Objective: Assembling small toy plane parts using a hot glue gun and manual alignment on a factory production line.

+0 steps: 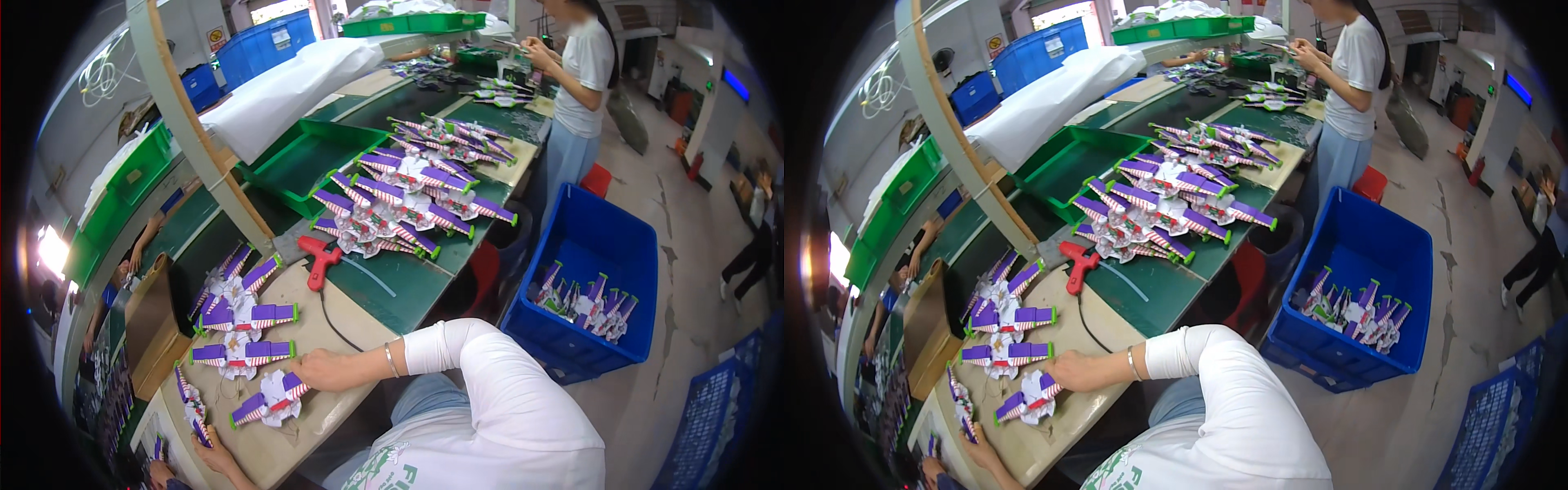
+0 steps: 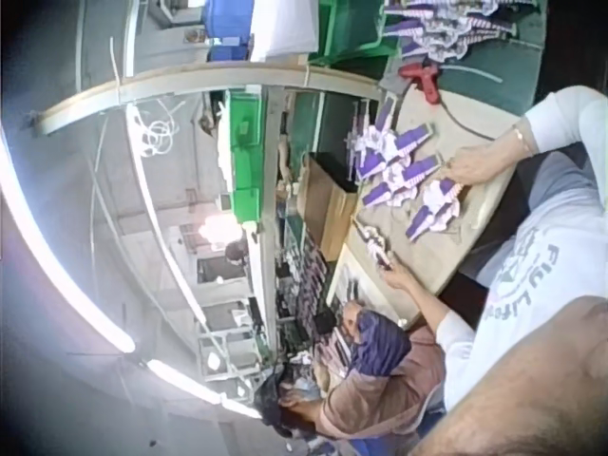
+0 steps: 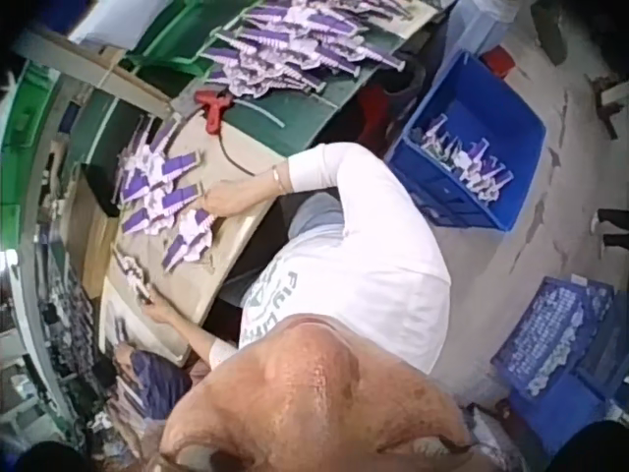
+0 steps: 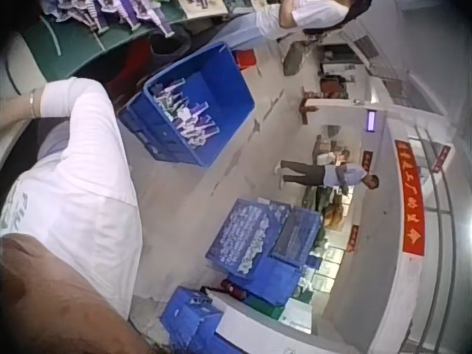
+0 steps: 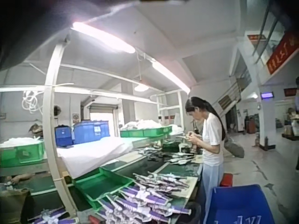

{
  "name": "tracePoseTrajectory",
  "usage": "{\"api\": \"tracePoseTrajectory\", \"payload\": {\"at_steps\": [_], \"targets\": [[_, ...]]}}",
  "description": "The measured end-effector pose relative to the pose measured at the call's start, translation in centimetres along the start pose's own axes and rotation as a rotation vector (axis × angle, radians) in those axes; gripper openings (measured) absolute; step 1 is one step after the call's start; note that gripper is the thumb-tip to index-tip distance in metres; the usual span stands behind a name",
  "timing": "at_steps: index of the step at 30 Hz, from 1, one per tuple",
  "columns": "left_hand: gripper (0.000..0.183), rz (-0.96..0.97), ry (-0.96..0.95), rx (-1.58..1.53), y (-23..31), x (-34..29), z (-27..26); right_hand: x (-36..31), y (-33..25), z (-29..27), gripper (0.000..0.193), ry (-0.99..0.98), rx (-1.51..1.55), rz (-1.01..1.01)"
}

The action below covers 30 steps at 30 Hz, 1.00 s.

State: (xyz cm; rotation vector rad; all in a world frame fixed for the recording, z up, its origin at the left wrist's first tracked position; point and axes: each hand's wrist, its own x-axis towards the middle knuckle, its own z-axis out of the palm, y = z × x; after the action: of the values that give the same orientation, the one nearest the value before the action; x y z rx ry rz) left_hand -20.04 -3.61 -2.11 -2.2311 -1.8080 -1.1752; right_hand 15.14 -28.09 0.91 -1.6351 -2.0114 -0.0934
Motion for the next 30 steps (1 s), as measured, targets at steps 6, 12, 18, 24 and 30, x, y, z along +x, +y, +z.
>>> {"api": "tracePoseTrajectory", "payload": {"at_steps": [6,12,18,24,30], "targets": [[0.042,0.420,0.189,-0.057,5.6,-0.8,-1.6,-0.2,0.5,1.1,0.028,0.070,-0.046,0.092],[0.047,0.137,-0.525,-0.544,16.0,-9.9,-2.7,-0.3,0.0,1.0,0.028,-0.049,-0.081,0.086],[0.039,-0.060,-0.557,-0.905,14.9,-8.7,-1.2,-0.8,0.0,0.3,0.031,-0.033,-0.096,0.020],[0.032,-0.004,-0.734,-0.989,15.7,-7.1,-2.7,-0.3,-0.6,1.5,0.028,-0.066,-0.108,-0.018],[0.026,-0.111,-1.078,-0.978,16.0,-5.5,-2.5,-0.2,0.5,-0.7,0.026,-0.210,-0.219,-0.099]]}}
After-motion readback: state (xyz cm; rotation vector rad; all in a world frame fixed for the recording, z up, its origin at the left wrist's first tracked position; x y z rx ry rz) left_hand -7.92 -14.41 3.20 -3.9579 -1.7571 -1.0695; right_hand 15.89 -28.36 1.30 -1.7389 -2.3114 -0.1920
